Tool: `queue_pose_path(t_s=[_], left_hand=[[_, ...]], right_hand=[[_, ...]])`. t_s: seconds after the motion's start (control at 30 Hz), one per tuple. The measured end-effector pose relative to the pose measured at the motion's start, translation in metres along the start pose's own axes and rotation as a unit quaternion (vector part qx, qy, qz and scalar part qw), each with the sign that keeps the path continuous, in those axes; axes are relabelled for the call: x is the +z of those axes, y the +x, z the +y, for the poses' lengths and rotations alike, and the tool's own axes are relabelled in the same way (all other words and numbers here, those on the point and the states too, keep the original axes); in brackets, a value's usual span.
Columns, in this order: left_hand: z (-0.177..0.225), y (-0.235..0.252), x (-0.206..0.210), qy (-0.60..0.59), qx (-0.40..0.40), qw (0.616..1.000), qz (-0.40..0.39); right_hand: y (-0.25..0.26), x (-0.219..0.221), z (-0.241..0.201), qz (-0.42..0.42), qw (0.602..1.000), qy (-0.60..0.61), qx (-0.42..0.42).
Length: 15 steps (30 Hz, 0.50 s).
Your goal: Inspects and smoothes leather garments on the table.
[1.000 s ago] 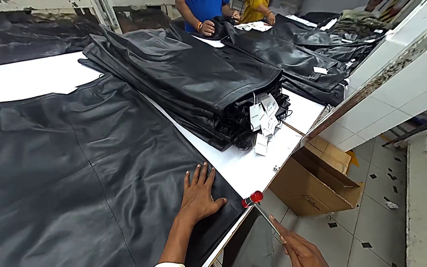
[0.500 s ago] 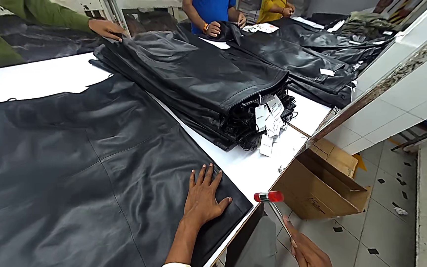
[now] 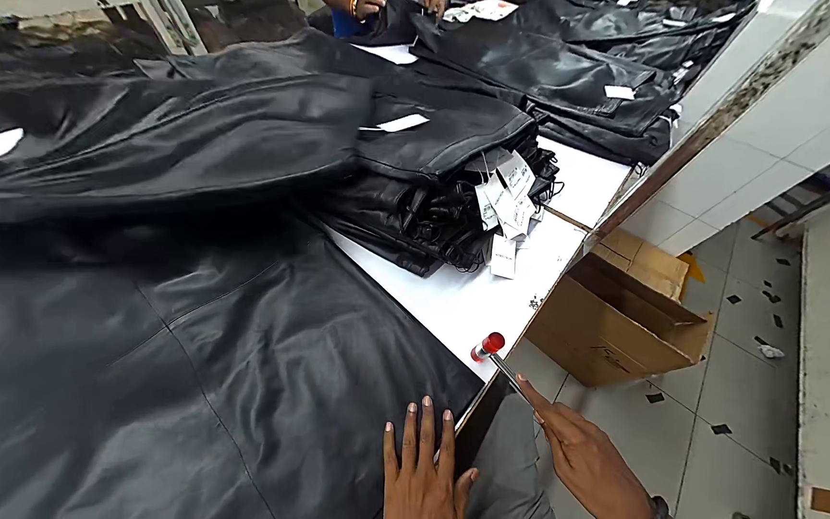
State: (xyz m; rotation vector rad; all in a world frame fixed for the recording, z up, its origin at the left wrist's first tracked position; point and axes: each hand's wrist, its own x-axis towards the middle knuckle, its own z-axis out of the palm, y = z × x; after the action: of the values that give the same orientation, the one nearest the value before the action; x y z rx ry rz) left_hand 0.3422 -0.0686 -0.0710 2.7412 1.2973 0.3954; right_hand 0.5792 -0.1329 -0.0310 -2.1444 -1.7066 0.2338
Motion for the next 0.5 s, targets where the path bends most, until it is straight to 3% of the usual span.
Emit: queue_pose_path(t_s=[0.23, 0.4, 0.5], left_hand=[[-0.002, 0.009, -0.002, -0.006, 0.011, 1.000, -0.017], [0.002, 0.032, 0.006, -0.010, 0.003, 1.000, -0.015], [0.003, 0.052, 0.006, -0.084, 0.024, 0.996, -0.025]], right_hand=[[0.008, 0.008, 0.002, 0.007, 1.000, 0.023, -0.005], [0.017, 0.009, 0.004, -0.015, 0.993, 0.114, 0.033], [0.022, 0.007, -0.006, 0.001, 0.978, 0.202, 0.047]])
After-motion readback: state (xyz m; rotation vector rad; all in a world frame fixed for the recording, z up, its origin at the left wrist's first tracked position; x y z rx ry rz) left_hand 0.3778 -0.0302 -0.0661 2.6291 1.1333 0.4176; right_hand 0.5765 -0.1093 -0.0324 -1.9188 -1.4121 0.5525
